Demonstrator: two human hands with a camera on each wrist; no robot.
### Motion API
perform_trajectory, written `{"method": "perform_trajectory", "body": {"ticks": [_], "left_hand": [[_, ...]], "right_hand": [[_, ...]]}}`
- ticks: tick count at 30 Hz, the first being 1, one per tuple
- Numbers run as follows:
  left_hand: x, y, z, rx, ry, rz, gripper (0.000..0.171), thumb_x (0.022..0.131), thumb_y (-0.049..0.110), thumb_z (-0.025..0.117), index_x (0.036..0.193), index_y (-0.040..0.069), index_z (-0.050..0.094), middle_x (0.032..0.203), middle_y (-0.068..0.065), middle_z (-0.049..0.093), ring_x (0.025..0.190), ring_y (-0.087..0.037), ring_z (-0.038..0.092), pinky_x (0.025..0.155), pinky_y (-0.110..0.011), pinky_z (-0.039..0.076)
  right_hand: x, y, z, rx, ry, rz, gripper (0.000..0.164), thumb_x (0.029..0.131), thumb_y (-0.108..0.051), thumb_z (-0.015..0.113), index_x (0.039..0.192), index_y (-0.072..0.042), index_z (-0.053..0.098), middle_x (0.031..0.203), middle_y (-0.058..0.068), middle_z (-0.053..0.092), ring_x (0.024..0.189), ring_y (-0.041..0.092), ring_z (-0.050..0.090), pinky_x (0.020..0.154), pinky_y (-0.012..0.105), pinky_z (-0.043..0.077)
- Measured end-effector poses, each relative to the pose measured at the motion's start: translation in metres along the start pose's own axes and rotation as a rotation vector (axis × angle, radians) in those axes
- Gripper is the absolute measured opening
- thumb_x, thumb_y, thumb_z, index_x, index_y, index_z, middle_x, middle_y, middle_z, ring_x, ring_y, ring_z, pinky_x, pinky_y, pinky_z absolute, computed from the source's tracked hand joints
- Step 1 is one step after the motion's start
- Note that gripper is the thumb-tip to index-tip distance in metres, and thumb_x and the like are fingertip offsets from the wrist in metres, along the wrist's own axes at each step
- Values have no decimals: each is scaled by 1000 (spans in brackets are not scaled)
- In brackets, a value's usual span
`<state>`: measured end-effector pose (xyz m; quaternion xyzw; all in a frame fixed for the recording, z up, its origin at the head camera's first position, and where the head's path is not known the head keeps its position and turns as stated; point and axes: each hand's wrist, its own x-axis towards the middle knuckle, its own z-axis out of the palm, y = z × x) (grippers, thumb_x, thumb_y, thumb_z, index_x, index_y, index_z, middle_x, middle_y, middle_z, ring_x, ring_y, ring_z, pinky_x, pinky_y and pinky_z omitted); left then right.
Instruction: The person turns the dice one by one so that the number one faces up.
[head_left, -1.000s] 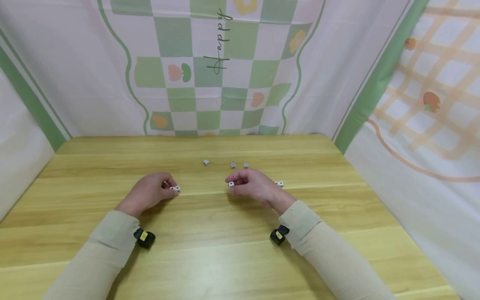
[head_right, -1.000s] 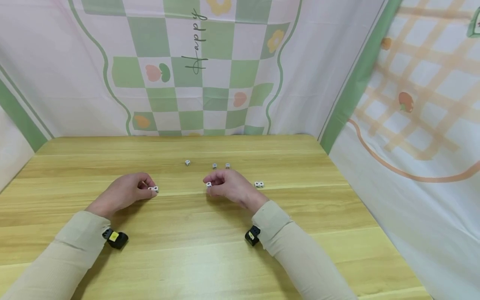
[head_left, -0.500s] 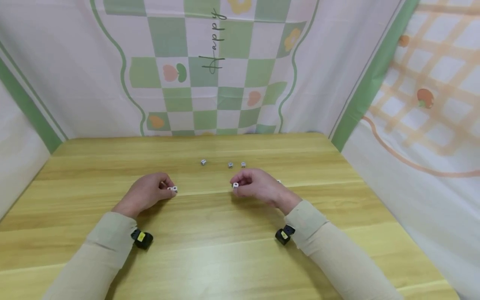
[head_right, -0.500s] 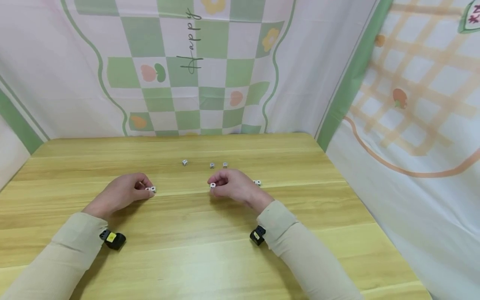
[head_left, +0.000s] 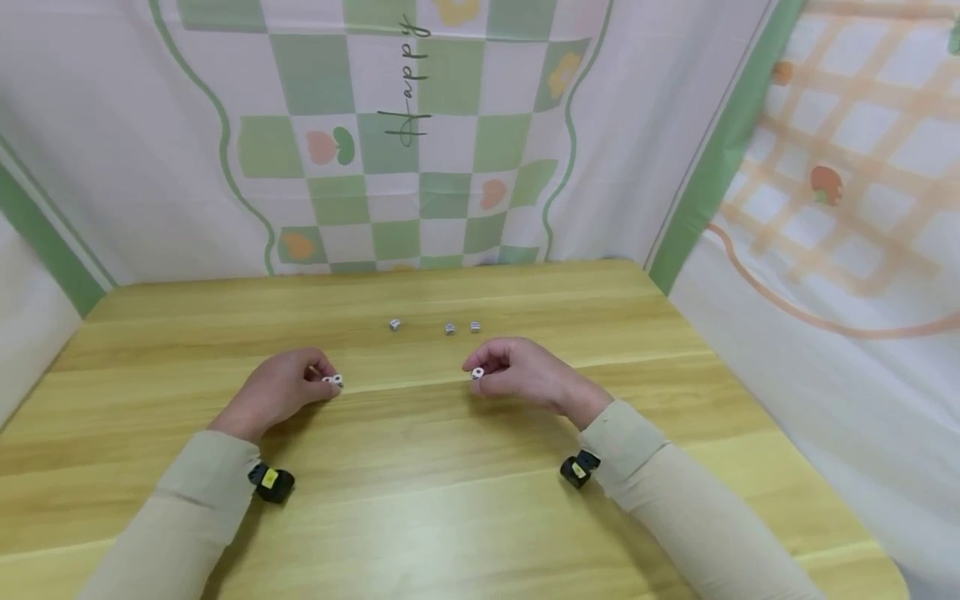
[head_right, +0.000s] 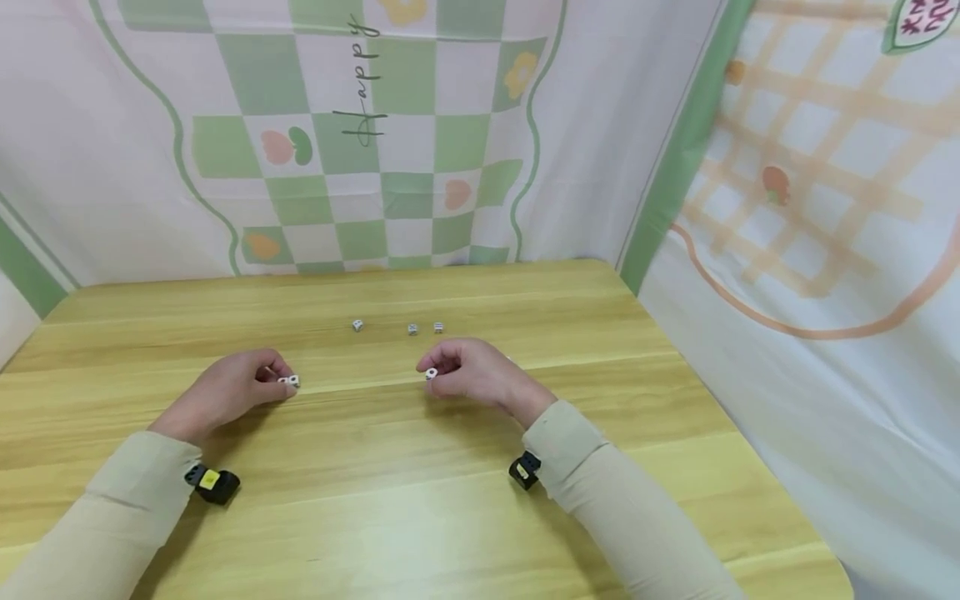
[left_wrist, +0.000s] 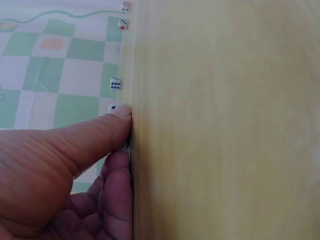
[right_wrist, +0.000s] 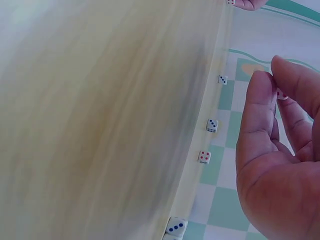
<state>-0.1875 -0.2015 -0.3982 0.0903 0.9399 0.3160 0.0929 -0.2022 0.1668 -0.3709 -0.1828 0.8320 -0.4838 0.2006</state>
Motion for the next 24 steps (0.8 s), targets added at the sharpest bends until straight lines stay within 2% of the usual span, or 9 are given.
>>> {"method": "perform_trajectory", "body": {"ticks": [12,24], "left_hand": [[-2,3,0,21,-14,0,19,98,30,74,106,13,70,107,-9,69,96,-27,60,85,-45,48],[-2,4,2,30,-21,8,20,98,31,74,107,14,70,108,-9,69,97,-27,60,85,-47,49]], "right_hand": [[-17,7,-15,-44,60,41,38,89,-12,79,124,-1,71,111,5,72,101,17,65,89,31,54],[-35,19,-43,-122,122,72,32,91,-16,79,119,-2,71,103,4,71,96,18,64,84,30,53]]}}
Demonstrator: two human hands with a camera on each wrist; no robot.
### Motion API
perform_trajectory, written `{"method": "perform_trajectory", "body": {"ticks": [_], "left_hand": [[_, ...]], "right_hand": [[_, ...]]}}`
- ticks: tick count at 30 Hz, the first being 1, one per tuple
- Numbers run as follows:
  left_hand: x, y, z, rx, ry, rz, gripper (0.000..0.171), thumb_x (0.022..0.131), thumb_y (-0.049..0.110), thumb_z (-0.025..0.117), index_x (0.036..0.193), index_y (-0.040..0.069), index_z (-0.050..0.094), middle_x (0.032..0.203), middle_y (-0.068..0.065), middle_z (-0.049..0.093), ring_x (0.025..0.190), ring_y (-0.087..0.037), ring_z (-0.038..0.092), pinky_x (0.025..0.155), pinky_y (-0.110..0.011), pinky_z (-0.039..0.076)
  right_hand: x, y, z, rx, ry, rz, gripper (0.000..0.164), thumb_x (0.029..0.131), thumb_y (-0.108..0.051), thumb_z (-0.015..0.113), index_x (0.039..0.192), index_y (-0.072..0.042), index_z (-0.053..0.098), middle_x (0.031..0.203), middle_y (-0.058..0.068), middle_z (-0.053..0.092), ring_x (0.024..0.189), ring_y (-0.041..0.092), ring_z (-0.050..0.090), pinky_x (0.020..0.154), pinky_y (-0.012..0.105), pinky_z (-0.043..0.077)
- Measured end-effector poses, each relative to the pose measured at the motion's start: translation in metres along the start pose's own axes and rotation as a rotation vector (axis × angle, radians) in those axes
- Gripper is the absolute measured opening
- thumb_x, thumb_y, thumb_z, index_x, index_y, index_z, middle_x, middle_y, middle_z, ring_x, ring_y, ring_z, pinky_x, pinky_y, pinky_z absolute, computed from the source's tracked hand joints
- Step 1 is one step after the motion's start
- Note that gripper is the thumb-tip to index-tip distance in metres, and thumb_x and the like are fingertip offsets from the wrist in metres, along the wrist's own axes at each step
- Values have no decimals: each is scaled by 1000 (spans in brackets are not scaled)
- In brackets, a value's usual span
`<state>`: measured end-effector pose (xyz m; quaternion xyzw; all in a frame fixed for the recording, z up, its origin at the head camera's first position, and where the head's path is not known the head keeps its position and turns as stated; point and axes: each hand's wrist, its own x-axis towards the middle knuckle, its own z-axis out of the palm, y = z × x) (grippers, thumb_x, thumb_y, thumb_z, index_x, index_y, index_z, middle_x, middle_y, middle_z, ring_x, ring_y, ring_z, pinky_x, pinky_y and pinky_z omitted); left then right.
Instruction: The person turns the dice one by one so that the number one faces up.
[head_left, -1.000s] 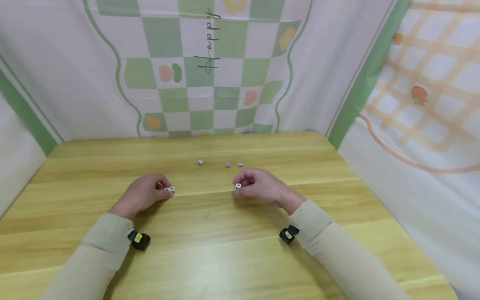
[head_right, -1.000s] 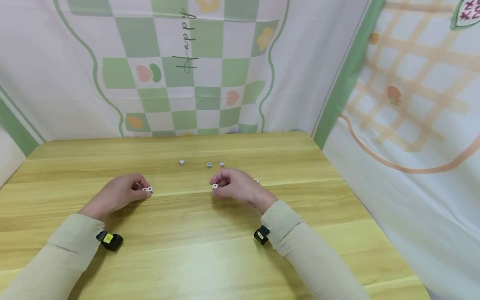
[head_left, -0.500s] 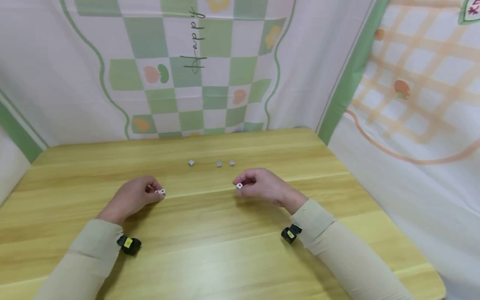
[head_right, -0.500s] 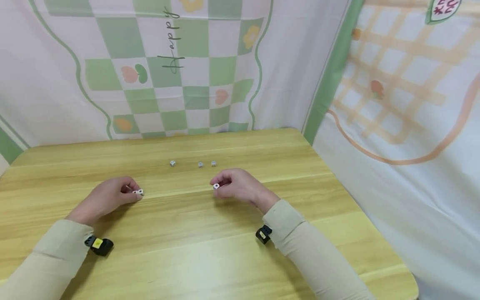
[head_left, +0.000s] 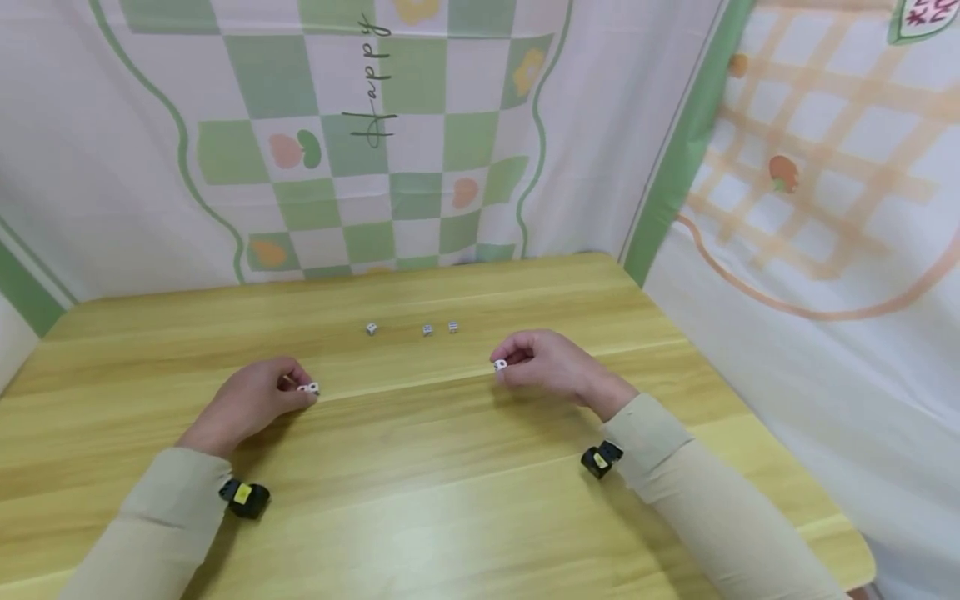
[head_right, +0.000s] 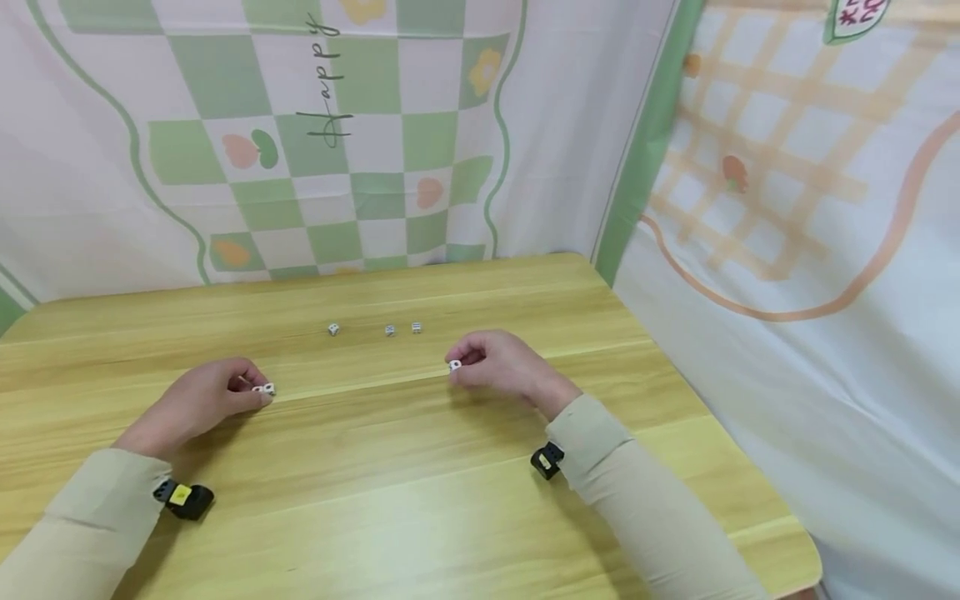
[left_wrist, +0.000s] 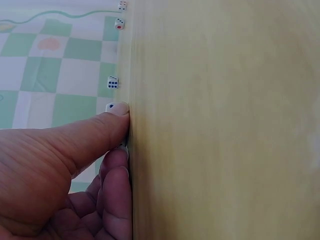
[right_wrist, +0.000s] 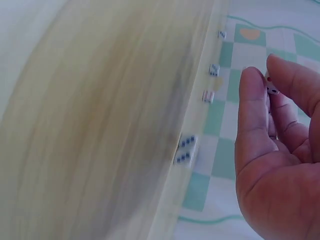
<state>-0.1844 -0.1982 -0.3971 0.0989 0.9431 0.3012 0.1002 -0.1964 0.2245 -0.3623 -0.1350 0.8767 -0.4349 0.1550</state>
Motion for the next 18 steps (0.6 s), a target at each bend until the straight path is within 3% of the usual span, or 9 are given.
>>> {"method": "perform_trajectory", "body": {"ticks": [18], "left_hand": [[-1,-2,1,-10,-5,-5,20,98,31,73,107,13,70,107,-8,68,96,-26,58,83,-44,48]], "right_hand": [[-1,23,-32,-23,102,63,29,93,-8,74,119,4,69,106,13,72,90,14,65,79,23,55]]}}
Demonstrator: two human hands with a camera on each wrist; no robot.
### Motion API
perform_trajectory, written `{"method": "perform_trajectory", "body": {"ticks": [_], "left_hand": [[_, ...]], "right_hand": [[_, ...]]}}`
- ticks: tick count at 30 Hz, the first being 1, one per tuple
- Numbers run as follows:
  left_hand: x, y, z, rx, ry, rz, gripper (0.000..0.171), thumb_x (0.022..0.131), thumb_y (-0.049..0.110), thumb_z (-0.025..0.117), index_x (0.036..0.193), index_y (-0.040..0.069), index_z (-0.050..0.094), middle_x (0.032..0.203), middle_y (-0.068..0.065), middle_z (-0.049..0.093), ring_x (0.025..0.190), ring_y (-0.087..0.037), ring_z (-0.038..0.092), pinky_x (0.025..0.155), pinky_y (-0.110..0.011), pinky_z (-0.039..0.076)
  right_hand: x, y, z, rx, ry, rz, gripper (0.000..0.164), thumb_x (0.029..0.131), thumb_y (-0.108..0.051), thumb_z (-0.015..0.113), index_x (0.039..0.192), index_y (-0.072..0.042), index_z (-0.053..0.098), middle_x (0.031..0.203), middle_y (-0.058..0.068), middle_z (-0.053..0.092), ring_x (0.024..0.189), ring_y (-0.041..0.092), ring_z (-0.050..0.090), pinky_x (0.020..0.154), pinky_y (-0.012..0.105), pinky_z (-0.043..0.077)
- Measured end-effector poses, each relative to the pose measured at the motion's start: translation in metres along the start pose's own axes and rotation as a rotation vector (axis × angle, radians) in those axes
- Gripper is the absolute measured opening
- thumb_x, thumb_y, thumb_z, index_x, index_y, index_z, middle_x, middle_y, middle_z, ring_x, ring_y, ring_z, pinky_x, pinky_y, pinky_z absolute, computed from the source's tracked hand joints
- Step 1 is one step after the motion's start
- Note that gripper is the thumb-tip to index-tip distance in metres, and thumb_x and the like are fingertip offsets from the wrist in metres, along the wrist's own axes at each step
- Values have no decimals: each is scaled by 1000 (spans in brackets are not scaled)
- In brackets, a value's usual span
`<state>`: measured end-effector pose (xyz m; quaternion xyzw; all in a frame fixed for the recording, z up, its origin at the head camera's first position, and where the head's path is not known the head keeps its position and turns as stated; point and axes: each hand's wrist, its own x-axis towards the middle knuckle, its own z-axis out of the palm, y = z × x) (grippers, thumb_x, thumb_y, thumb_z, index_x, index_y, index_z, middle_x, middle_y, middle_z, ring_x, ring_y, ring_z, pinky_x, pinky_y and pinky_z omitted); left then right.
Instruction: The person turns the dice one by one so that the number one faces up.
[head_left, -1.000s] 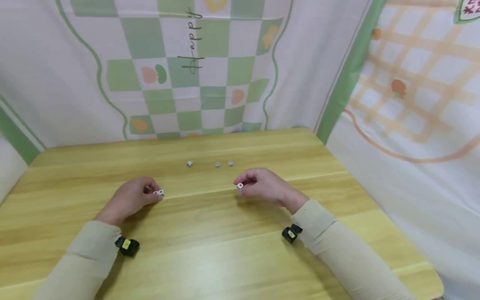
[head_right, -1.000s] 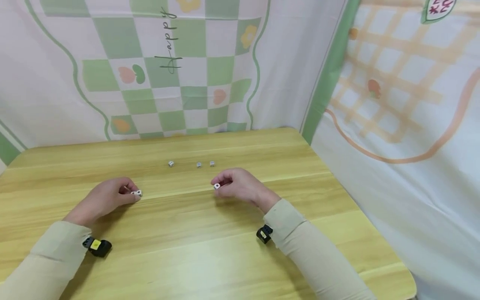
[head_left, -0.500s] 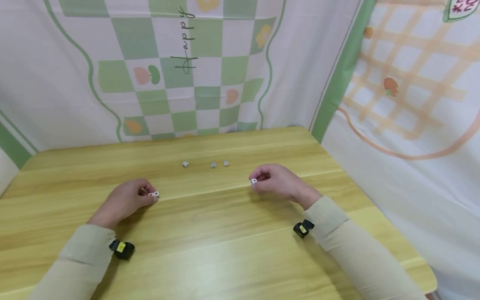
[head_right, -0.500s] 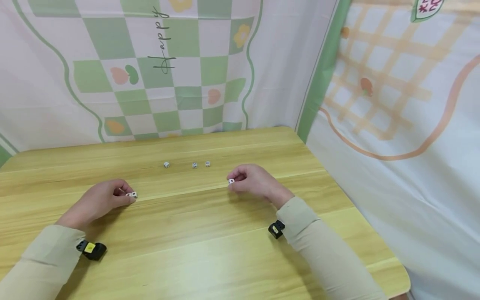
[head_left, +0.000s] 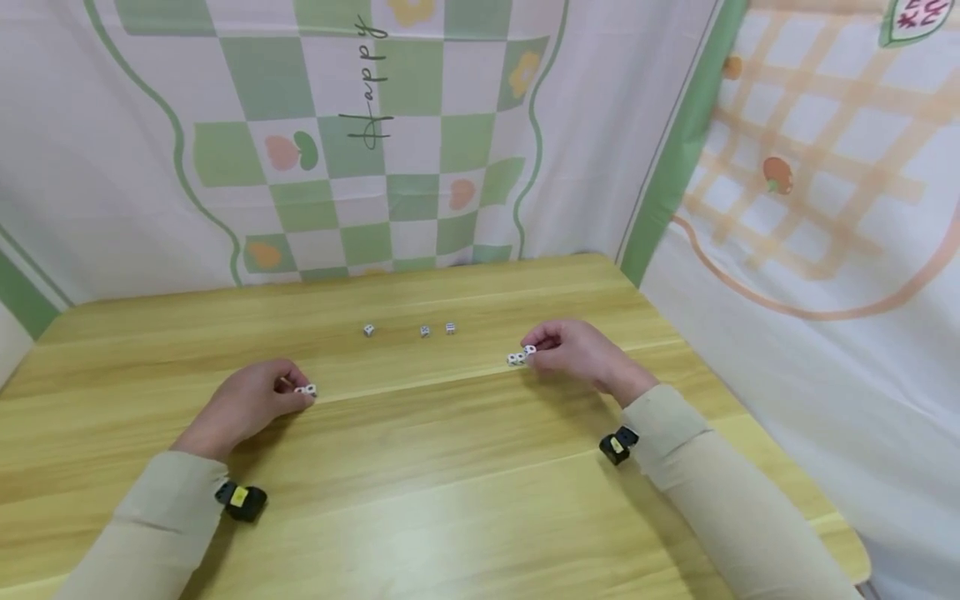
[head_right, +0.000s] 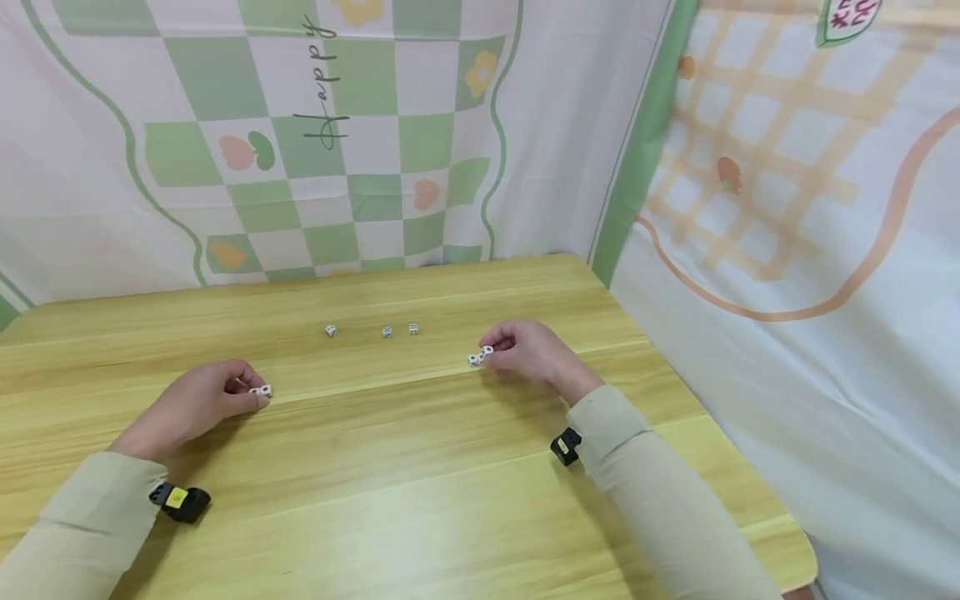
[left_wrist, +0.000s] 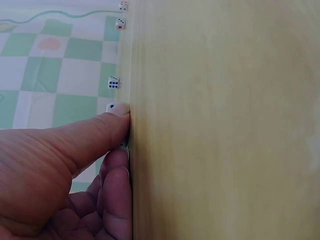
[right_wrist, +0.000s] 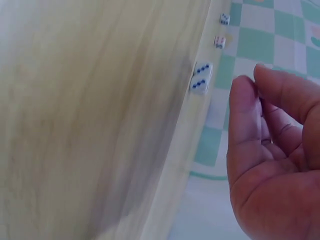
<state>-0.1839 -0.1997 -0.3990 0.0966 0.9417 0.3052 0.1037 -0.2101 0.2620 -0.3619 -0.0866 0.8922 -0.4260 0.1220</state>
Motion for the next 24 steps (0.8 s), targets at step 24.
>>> {"method": "perform_trajectory", "body": {"ticks": [24], "left_hand": [[0,-4,0,-8,-2,3,24,98,35,73,109,13,70,107,-9,67,96,-27,57,82,-46,46]], "right_hand": [[27,9,2,-154,-54,129,19,90,-2,75,108,0,71,96,8,68,84,16,59,75,26,51]]}}
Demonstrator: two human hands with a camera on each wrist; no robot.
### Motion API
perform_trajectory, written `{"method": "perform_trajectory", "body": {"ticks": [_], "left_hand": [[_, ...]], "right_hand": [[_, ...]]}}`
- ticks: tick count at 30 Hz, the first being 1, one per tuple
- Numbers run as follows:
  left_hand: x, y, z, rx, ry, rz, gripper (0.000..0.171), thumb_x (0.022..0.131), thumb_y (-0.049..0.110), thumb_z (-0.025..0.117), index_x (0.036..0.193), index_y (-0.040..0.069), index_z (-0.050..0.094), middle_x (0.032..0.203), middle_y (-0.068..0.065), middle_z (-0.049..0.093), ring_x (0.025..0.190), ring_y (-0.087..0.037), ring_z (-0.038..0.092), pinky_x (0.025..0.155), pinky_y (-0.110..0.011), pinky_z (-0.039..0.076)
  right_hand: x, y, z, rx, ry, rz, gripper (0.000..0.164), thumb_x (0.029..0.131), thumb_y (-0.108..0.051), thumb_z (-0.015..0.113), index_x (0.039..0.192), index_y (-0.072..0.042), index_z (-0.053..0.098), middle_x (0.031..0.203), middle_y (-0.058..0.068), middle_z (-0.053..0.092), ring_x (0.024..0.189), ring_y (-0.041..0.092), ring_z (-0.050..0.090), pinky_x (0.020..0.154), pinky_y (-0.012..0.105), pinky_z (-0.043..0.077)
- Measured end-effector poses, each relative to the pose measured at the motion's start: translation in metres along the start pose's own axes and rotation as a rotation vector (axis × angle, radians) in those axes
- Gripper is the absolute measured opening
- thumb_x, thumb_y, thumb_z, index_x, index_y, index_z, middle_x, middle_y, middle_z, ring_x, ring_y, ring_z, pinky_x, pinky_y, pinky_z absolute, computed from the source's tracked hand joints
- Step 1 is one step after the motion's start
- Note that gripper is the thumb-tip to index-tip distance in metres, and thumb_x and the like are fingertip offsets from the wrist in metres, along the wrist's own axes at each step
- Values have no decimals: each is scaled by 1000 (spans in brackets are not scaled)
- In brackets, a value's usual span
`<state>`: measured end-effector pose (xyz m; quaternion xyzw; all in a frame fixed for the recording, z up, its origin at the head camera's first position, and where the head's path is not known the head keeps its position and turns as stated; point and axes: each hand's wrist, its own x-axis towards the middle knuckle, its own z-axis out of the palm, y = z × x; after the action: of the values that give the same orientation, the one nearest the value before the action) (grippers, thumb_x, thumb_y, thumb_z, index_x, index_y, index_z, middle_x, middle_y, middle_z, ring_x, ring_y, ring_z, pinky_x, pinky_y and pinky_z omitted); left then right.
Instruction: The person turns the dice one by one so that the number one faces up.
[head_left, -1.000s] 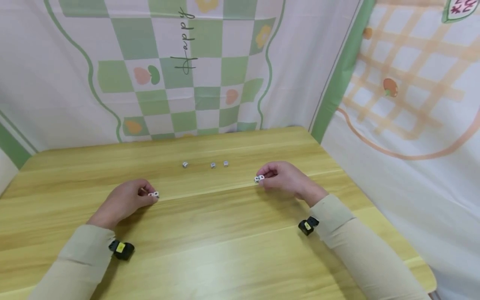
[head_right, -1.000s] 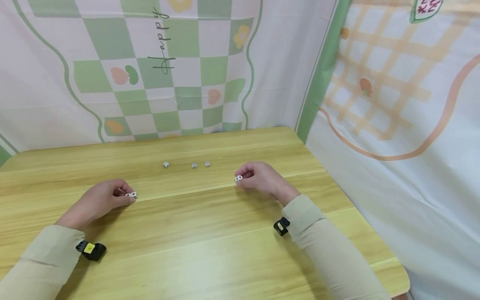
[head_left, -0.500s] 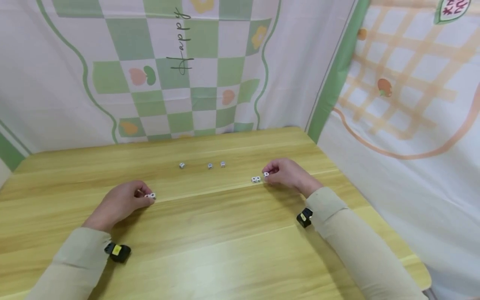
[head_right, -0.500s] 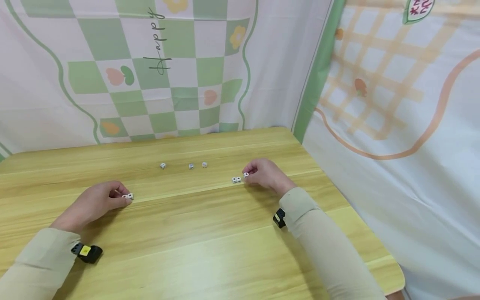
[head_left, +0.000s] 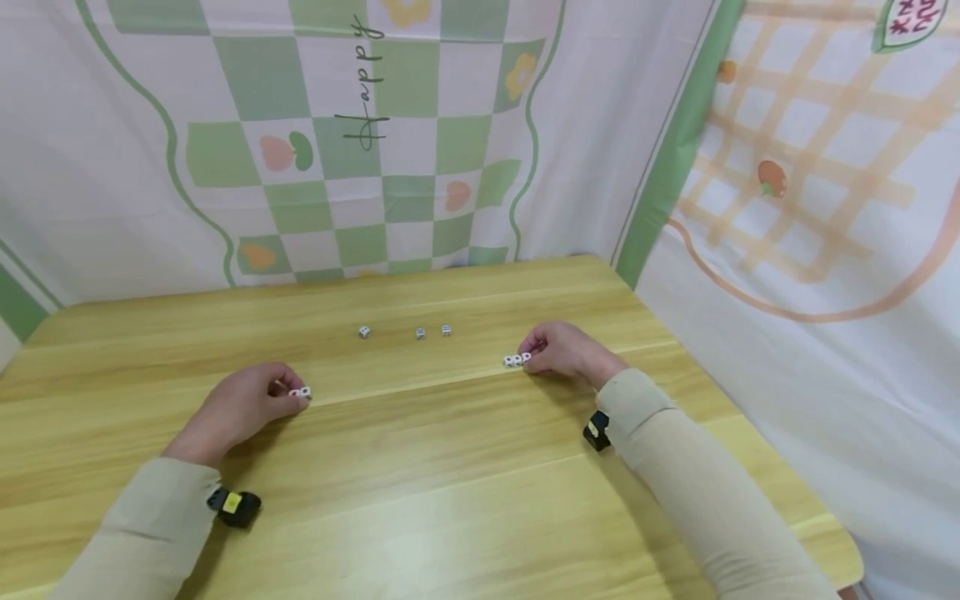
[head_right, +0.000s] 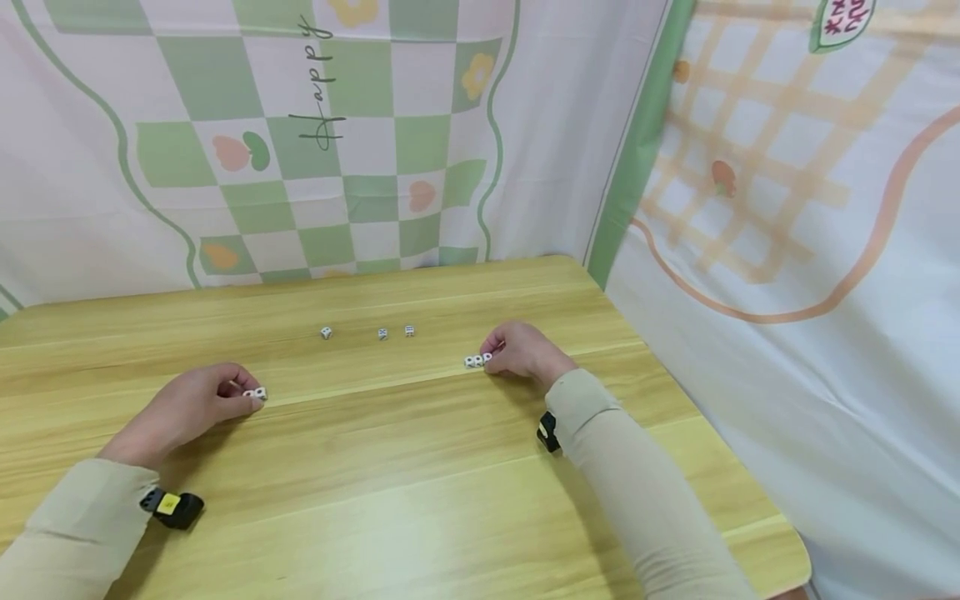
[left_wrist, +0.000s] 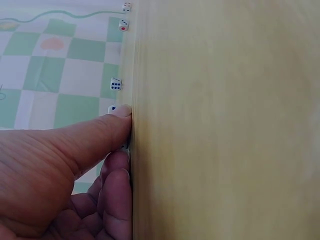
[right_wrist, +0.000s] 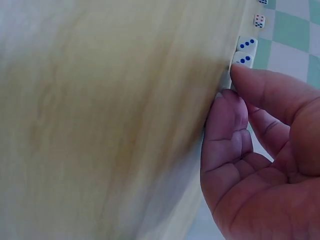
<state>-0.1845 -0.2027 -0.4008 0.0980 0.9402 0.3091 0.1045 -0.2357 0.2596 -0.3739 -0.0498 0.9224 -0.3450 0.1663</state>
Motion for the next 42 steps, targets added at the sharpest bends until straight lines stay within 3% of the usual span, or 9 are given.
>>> {"method": "perform_trajectory", "body": {"ticks": [23,42], "left_hand": [[-1,-1,-1,3,-3,-36,27,98,37,73,112,14,69,108,-8,67,97,-26,58,83,-45,47],[7,-2,2,14,49,19,16,97,30,75,104,18,70,101,-2,70,92,-20,60,82,-40,48]], "right_hand": [[11,6,1,98,-75,15,24,90,-4,77,114,-1,70,99,7,66,85,16,57,76,26,49],[14,13,1,122,-88,-46,30,90,-6,77,118,3,69,102,7,68,85,15,56,74,25,49]]}}
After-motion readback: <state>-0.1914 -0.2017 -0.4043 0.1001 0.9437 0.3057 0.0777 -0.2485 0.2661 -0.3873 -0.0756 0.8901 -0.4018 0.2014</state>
